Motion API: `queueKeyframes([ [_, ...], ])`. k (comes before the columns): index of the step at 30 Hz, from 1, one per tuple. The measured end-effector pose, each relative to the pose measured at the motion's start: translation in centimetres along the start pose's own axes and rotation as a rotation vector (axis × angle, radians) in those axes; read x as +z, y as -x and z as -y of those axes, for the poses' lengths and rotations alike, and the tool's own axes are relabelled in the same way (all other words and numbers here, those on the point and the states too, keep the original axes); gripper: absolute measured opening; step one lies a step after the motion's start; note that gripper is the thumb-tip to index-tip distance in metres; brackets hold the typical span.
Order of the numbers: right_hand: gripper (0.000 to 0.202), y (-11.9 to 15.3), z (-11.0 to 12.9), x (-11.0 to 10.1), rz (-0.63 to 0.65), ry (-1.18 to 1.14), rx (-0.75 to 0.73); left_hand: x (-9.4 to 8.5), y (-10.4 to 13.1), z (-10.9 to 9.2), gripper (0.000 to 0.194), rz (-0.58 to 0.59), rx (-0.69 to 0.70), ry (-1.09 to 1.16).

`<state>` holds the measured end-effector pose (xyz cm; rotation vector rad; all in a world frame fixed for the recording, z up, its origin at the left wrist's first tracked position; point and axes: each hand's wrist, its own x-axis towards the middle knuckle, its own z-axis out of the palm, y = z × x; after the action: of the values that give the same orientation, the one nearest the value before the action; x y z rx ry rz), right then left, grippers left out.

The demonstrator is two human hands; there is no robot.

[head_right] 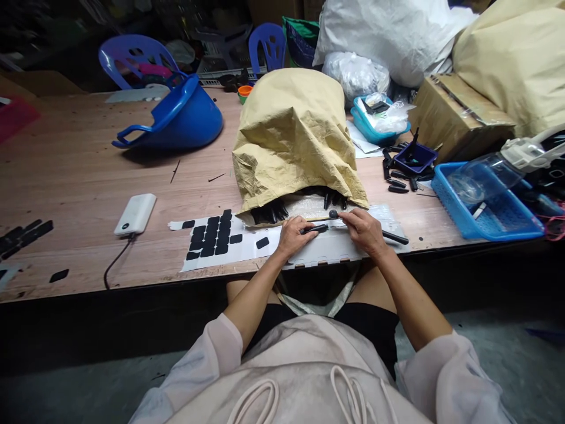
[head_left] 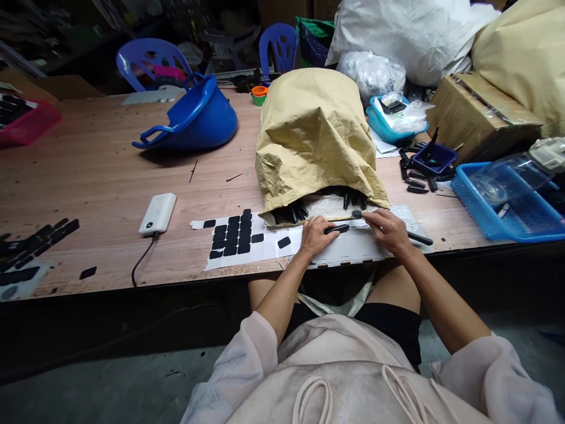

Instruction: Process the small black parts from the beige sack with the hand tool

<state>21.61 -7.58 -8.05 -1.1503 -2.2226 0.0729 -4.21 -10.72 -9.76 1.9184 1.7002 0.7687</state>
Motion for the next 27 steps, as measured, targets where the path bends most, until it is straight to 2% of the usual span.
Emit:
queueKeyframes([
  [5,0.028,0.4,-2.0,0.9,-0.001,0.111,-0.084,-0.2,0.3,-0.4,0.021,0.006,0.009,-0.013],
  [12,0.025,0.7,-2.3,1.7,-0.002,0.104,-0.053,-0.3,0.0,0.2,0.016,0.002,0.037,0.000],
  [15,0.024,0.7,-2.2,1.7,-0.005,0.100,-0.049,-0.9,1.3,-0.2,0.016,-0.040,0.159,0.087],
  [17,0.024,0.7,-2.2,1.8,-0.004,0.100,-0.043,-1.4,3.4,-0.9,0.025,-0.029,0.290,0.182],
  [20,0.023,0.7,-2.3,1.9,0.000,0.099,-0.033,-1.4,7.7,-1.9,0.039,0.144,0.443,0.319],
  [22,0.023,0.7,-2.3,1.9,0.005,0.096,-0.024,-0.4,10.4,-1.9,0.044,0.298,0.447,0.336],
  [24,0.022,0.7,-2.3,2.0,0.012,0.094,-0.017,1.2,12.2,-1.3,0.044,0.411,0.339,0.268],
  [27,0.022,0.7,-2.3,1.9,0.020,0.103,-0.019,4.1,12.6,0.2,0.039,0.561,0.021,0.084],
])
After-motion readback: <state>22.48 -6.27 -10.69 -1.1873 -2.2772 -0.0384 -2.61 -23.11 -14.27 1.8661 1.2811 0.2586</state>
